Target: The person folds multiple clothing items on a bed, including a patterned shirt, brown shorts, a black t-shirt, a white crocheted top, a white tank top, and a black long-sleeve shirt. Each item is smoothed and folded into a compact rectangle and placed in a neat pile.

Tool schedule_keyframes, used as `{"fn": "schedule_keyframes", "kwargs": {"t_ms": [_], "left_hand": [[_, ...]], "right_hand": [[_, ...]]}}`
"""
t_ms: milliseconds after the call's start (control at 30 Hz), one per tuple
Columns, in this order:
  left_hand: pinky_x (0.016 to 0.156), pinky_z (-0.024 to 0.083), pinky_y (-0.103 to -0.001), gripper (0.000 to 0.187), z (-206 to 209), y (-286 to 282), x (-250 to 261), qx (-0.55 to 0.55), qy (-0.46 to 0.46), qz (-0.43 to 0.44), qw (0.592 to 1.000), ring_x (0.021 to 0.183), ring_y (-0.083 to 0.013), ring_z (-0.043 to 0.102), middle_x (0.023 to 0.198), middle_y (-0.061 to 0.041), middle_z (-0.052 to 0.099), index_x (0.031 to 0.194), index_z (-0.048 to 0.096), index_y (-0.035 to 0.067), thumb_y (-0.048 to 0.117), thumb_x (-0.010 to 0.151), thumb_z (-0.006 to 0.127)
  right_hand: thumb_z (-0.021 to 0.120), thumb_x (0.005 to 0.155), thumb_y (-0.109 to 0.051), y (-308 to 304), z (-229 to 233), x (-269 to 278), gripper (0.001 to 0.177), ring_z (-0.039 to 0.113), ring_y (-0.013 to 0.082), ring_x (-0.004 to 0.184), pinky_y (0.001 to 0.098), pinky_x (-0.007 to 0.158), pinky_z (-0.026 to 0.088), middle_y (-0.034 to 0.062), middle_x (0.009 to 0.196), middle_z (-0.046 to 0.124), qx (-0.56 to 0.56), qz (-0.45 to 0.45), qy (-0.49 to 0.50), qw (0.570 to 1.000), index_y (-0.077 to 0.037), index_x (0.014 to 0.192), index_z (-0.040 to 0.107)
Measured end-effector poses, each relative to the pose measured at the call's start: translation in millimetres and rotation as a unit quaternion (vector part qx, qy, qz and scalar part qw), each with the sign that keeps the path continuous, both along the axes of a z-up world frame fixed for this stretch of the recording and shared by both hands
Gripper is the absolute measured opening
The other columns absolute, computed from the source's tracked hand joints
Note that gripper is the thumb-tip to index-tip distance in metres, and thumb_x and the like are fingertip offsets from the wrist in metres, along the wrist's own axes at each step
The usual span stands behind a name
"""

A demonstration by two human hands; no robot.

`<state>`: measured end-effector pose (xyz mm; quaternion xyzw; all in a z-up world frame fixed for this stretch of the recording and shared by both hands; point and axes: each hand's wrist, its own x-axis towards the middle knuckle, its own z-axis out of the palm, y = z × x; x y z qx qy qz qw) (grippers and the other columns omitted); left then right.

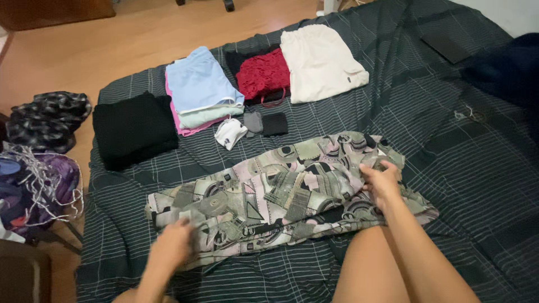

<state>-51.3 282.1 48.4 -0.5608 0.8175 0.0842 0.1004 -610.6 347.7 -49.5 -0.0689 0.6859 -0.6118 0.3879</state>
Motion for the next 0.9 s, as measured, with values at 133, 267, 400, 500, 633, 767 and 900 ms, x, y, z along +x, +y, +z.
{"fn": "schedule_keyframes", "kwargs": {"t_ms": [133, 267, 400, 500, 633, 767, 900], "left_hand": [[0.089, 0.06, -0.043, 0.029, 24.4, -18.2, 34.3, 0.001, 0.006, 0.061, 0.998, 0.096, -0.0292, 0.076, 0.103, -0.011, 0.077, 0.111, 0.078, 0.021, 0.024, 0.082, 0.073], [0.074, 0.057, -0.045, 0.025, 65.3, -25.7, 59.8, 0.079, 0.145, 0.199, 0.966, 0.077, -0.0284, 0.072, 0.082, -0.013, 0.076, 0.112, 0.078, 0.016, 0.025, 0.09, 0.073], [0.06, 0.053, -0.04, 0.04, 86.1, -41.5, 82.4, 0.253, 0.47, 0.323, 0.782, 0.069, -0.024, 0.07, 0.084, -0.013, 0.077, 0.117, 0.063, 0.004, 0.013, 0.08, 0.074], [0.066, 0.053, -0.035, 0.048, 80.1, -57.2, 90.4, 0.292, 0.595, 0.223, 0.715, 0.083, -0.0199, 0.067, 0.1, -0.01, 0.07, 0.125, 0.058, 0.006, 0.014, 0.082, 0.077], [0.089, 0.052, -0.046, 0.06, 52.7, -77.9, 80.6, 0.213, 0.567, 0.38, 0.699, 0.109, -0.0272, 0.062, 0.125, -0.012, 0.061, 0.137, 0.056, 0.016, 0.035, 0.083, 0.072], [0.104, 0.04, -0.059, 0.087, 8.9, -81.5, 64.6, 0.179, 0.486, 0.441, 0.733, 0.129, -0.039, 0.051, 0.147, -0.021, 0.051, 0.158, 0.037, 0.021, 0.048, 0.083, 0.073], [0.112, 0.036, -0.057, 0.115, -26.4, -70.0, 66.7, 0.181, 0.378, 0.373, 0.828, 0.141, -0.0403, 0.043, 0.156, -0.026, 0.039, 0.164, 0.016, 0.019, 0.031, 0.076, 0.09]], "right_hand": [[0.078, 0.088, -0.009, 12.9, 8.2, -5.7, 0.052, 0.055, 0.0193, 0.069, 0.0325, 0.051, 0.044, 0.0138, 0.098, 0.062, -0.033, 0.09, 0.004, 0.995, 0.0, 0.133, 0.054], [0.07, 0.09, -0.008, 14.2, 38.4, -23.4, 0.045, 0.06, 0.0153, 0.069, 0.0286, 0.056, 0.051, 0.0097, 0.097, 0.063, -0.105, 0.057, -0.029, 0.992, -0.009, 0.131, 0.05], [0.068, 0.1, -0.013, 4.6, 69.5, -32.2, 0.032, 0.06, 0.0106, 0.074, 0.0245, 0.061, 0.052, 0.0039, 0.101, 0.064, -0.225, 0.098, -0.121, 0.962, -0.01, 0.129, 0.055], [0.066, 0.108, -0.015, -5.9, 88.9, -28.1, 0.037, 0.064, 0.0164, 0.085, 0.0268, 0.072, 0.055, 0.0088, 0.106, 0.064, -0.261, 0.125, -0.153, 0.945, -0.001, 0.141, 0.057], [0.057, 0.098, -0.011, -26.3, 105.0, -8.0, 0.04, 0.067, 0.0207, 0.093, 0.0321, 0.076, 0.057, 0.0128, 0.117, 0.065, -0.173, 0.122, -0.08, 0.974, -0.005, 0.138, 0.057], [0.057, 0.093, -0.003, -37.7, 99.5, 10.5, 0.043, 0.063, 0.0219, 0.101, 0.0353, 0.081, 0.057, 0.0115, 0.127, 0.059, -0.052, 0.19, 0.114, 0.974, -0.013, 0.135, 0.061], [0.057, 0.078, 0.002, -37.0, 83.5, 20.6, 0.058, 0.06, 0.0286, 0.118, 0.0441, 0.095, 0.057, 0.0126, 0.133, 0.059, -0.092, 0.276, 0.459, 0.84, -0.02, 0.131, 0.067]]}}
